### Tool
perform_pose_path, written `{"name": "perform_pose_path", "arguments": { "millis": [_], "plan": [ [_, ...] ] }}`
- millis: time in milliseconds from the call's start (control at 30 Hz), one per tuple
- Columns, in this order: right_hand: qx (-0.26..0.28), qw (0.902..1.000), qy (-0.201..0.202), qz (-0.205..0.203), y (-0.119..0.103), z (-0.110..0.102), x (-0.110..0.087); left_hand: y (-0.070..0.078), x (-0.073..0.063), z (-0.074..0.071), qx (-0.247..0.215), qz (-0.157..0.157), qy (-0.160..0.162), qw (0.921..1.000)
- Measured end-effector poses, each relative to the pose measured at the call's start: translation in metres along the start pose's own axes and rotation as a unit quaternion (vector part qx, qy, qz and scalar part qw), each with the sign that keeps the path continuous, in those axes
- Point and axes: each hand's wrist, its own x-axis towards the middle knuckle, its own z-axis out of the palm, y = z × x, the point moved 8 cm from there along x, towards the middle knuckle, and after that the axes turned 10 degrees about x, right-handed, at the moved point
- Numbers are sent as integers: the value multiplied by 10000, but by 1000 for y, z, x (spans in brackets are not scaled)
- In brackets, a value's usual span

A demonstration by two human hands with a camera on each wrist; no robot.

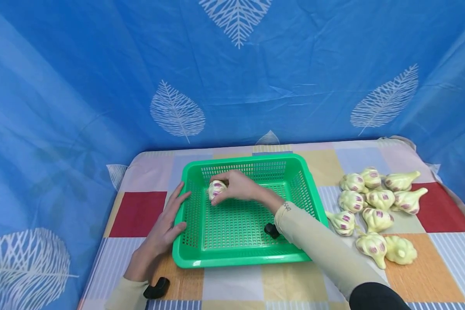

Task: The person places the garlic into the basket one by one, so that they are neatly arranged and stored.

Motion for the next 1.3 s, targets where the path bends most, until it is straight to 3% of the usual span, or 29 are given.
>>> {"name": "perform_pose_path", "arguments": {
  "millis": [333,567,800,1300],
  "plan": [
    [-470,9977,477,-112,11,16,17,-2,0,1,23,7,6,10000],
    [-915,9949,366,-205,23,32,23,0,0,1,-12,-4,19,10000],
    [-929,9944,375,-337,22,36,25,0,1,1,-44,25,19,10000],
    [-739,9965,350,-200,15,32,23,0,1,1,-54,10,-32,10000]
  ]
}}
